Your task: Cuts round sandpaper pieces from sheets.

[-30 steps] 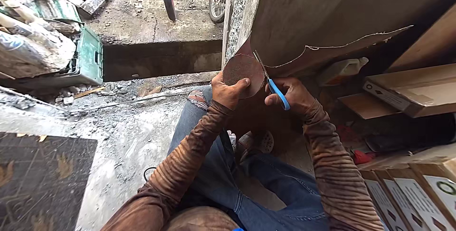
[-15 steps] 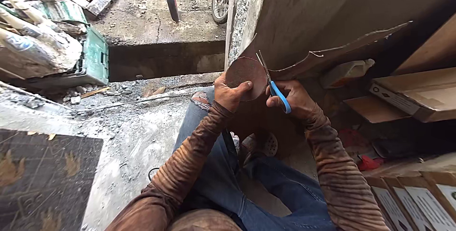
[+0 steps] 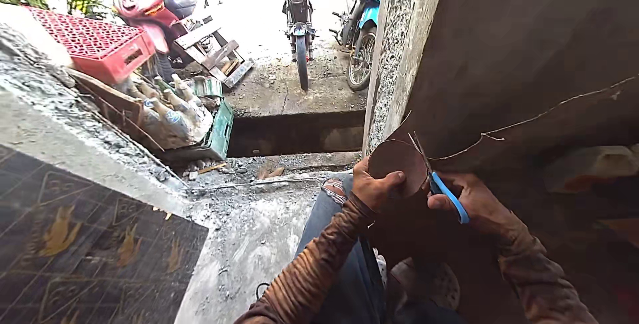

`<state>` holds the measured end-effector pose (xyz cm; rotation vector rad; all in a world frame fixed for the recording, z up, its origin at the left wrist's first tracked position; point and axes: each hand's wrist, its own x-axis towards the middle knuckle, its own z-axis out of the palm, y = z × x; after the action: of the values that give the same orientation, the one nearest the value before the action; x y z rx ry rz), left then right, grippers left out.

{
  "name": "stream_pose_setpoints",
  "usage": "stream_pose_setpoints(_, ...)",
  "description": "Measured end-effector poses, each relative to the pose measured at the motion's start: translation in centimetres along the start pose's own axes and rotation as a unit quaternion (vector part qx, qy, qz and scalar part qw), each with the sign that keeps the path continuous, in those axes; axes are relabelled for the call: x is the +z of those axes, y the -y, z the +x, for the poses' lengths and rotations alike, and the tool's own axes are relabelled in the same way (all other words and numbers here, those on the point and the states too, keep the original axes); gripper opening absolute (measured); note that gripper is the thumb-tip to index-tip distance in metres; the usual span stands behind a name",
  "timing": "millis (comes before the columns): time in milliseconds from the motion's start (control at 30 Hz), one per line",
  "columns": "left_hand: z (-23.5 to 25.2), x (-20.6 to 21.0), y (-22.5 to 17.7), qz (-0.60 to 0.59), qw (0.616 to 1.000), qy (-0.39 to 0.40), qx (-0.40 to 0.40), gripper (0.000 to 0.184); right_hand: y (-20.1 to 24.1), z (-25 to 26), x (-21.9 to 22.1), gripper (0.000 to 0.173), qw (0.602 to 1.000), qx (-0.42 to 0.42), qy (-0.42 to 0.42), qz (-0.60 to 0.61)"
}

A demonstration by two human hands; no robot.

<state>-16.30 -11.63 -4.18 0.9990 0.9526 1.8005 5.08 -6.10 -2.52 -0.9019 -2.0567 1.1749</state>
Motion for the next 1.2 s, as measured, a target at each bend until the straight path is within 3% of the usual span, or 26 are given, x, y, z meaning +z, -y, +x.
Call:
stream_pose_setpoints(167, 0.1, -0.2, -0.2, 0.0, 1.0, 0.014, 0.019, 0.035, 0.3, 0.0, -0.2, 0.063, 1.0, 0.009, -0.011, -0.028)
stream_pose_setpoints(433, -0.1, 0.3, 0.1, -0.02, 1.0, -0.002, 0.024, 0.035, -1.1, -0.3, -0.1, 0.056, 0.996, -0.06, -0.051, -0.043)
stream_pose_setpoints(633, -0.4, 0.2, 0.0, -0.012, 1.0, 0.02, 0.011, 0.033, -0.8, -0.5, -0.2, 0.064, 0.999, -0.045, -0.004, -0.009)
stream_pose_setpoints(900, -0.5, -0.1, -0.1, 0.0, 0.999, 0.029, 0.014, 0.035, -0.7, -0.7, 0.0, 0.069, 0.995, -0.041, -0.045, -0.074)
stream_pose_setpoints(1200, -0.3, -0.3, 0.2, 0.011, 1.0, 0.022, 0.003, 0.03, 0.2, -0.5, -0.3, 0.063, 0.998, -0.021, -0.014, -0.056)
